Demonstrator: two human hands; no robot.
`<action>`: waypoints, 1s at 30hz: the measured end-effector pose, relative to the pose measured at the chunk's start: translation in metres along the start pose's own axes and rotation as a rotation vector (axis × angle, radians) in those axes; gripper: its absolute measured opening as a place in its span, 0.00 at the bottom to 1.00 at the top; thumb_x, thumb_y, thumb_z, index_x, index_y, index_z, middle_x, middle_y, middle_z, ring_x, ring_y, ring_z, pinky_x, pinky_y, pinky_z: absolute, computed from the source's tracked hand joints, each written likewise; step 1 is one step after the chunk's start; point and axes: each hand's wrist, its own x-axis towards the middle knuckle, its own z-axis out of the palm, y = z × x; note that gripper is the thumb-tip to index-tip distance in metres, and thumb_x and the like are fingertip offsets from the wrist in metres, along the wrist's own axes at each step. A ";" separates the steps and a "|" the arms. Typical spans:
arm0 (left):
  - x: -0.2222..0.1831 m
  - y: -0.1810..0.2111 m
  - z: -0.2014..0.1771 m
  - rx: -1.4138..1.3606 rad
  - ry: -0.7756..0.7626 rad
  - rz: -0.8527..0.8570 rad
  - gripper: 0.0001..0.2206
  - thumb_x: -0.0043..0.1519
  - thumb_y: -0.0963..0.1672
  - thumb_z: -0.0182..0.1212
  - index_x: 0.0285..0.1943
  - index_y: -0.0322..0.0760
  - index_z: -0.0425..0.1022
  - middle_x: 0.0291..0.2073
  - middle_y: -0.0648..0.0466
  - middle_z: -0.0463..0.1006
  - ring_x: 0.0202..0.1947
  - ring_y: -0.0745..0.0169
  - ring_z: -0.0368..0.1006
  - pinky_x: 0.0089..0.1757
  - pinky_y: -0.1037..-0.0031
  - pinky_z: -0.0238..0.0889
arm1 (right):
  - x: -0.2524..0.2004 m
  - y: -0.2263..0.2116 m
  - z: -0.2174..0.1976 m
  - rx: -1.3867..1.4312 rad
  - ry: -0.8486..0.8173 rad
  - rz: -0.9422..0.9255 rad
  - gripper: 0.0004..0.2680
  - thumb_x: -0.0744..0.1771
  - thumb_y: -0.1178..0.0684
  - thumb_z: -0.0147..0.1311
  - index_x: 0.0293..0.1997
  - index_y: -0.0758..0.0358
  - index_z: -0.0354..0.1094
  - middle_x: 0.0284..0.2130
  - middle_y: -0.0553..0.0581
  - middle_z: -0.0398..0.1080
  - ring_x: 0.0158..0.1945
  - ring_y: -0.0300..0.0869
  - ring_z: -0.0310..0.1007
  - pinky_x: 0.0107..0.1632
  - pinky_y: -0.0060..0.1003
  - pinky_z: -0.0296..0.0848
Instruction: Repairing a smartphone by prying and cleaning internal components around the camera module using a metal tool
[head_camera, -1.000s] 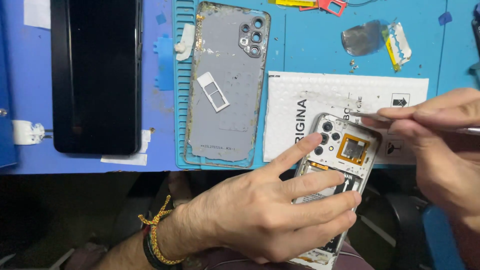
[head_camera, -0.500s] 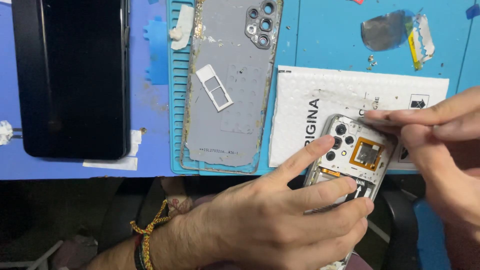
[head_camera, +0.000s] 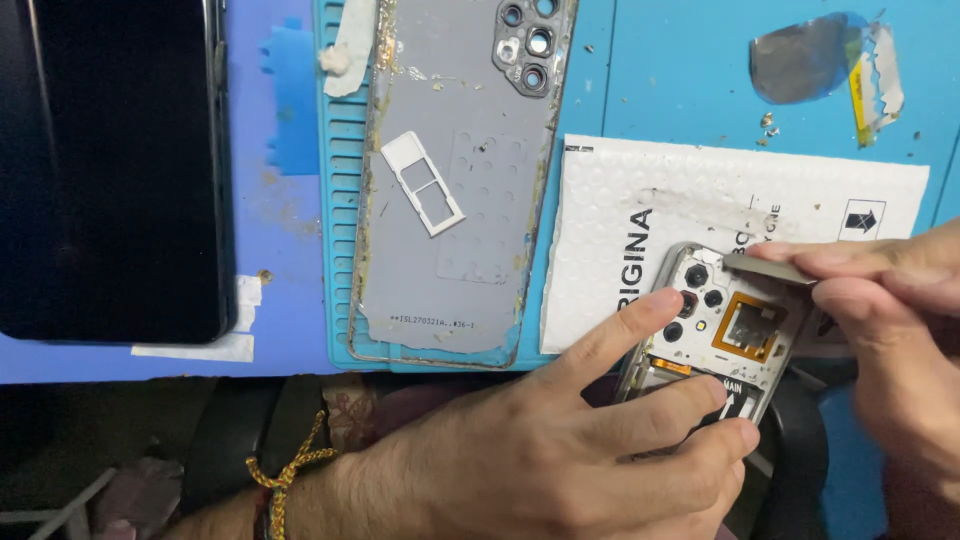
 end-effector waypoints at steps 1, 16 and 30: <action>0.000 0.000 0.001 0.039 0.000 0.005 0.10 0.82 0.44 0.54 0.59 0.39 0.84 0.58 0.56 0.75 0.63 0.59 0.73 0.73 0.44 0.74 | 0.004 -0.011 0.005 -0.046 0.020 0.078 0.03 0.77 0.62 0.41 0.59 0.66 0.56 0.55 0.72 0.72 0.60 0.59 0.83 0.64 0.50 0.88; 0.004 0.003 -0.001 -0.142 -0.006 -0.035 0.11 0.81 0.44 0.54 0.56 0.29 0.81 0.57 0.50 0.75 0.63 0.54 0.70 0.74 0.34 0.70 | -0.001 0.009 -0.001 -0.061 0.006 -0.009 0.02 0.77 0.61 0.46 0.55 0.62 0.58 0.53 0.66 0.72 0.61 0.56 0.84 0.71 0.50 0.89; 0.002 0.004 -0.004 -0.217 0.014 -0.050 0.13 0.82 0.40 0.50 0.48 0.33 0.82 0.54 0.48 0.74 0.61 0.48 0.69 0.76 0.29 0.67 | 0.010 -0.029 0.010 -0.156 -0.018 0.033 0.05 0.76 0.60 0.50 0.51 0.72 0.69 0.46 0.63 0.70 0.63 0.58 0.85 0.72 0.47 0.88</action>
